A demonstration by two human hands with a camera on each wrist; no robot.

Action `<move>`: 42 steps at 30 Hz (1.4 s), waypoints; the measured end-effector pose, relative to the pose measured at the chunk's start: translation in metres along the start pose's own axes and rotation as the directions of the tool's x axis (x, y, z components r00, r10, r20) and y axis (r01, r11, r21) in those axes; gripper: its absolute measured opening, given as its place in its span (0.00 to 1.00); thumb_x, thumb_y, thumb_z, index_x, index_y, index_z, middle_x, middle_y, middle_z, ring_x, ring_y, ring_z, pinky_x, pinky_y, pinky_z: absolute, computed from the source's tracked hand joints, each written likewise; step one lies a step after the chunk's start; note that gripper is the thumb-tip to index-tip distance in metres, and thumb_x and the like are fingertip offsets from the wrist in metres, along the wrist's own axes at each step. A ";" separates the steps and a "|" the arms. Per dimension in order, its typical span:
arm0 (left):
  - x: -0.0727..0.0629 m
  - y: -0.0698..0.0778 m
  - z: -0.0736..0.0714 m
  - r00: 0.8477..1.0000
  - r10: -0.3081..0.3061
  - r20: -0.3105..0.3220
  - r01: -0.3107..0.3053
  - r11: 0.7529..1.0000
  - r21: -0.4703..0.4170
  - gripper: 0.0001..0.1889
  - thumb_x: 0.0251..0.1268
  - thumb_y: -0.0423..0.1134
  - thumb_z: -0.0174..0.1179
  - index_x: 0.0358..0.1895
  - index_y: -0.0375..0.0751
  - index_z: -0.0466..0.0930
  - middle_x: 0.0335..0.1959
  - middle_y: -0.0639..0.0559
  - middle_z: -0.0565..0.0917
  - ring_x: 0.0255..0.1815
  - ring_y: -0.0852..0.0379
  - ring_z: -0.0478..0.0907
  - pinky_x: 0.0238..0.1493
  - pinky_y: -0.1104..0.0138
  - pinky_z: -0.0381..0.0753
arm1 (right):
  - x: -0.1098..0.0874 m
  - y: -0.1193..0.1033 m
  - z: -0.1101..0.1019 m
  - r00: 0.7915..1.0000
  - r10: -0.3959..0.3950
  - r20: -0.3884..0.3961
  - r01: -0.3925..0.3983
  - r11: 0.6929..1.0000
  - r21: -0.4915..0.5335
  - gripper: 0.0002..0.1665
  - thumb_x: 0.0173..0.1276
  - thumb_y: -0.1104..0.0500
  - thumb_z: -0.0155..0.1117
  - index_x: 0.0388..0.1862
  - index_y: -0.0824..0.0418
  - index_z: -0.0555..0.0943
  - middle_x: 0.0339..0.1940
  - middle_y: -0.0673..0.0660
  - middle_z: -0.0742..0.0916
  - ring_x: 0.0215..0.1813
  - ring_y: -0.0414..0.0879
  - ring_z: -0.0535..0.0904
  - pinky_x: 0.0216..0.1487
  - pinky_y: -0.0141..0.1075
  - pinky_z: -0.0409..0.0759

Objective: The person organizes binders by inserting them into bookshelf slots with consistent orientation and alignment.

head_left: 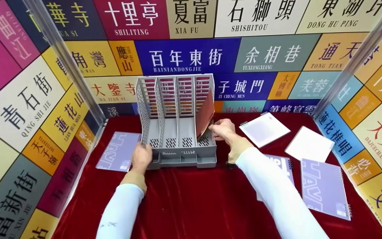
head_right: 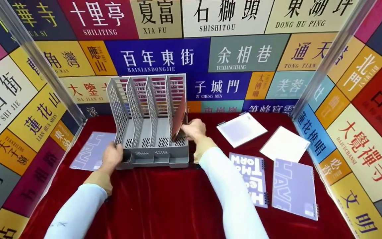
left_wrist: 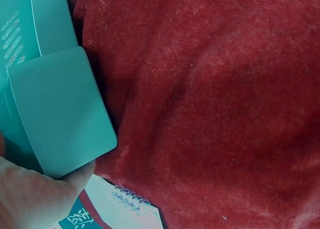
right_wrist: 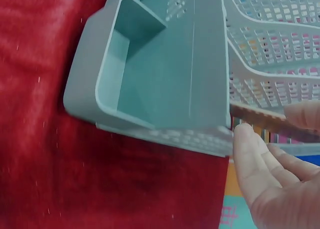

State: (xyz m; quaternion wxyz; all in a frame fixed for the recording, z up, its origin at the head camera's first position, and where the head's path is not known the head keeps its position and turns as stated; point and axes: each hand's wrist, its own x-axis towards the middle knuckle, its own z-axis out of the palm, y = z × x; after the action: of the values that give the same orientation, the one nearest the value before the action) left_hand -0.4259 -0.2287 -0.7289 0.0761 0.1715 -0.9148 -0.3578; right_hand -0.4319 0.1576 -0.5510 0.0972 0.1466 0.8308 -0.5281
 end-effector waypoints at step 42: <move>-0.002 0.005 -0.006 0.999 0.008 0.038 -0.008 1.000 0.004 0.34 0.79 0.54 0.47 0.72 0.29 0.74 0.65 0.23 0.87 0.65 0.23 0.85 0.68 0.38 0.84 | 0.001 0.100 -0.112 0.993 0.032 -0.113 -0.102 0.721 -0.685 0.41 0.66 0.34 0.78 0.57 0.70 0.86 0.61 0.76 0.90 0.57 0.64 0.88 0.55 0.55 0.87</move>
State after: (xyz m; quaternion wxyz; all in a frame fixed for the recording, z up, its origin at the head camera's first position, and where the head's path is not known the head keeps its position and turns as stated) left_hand -0.4237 -0.2281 -0.7217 0.0596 0.1611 -0.9176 -0.3586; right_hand -0.3995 0.2991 -0.5887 0.1249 0.1542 0.9652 -0.1700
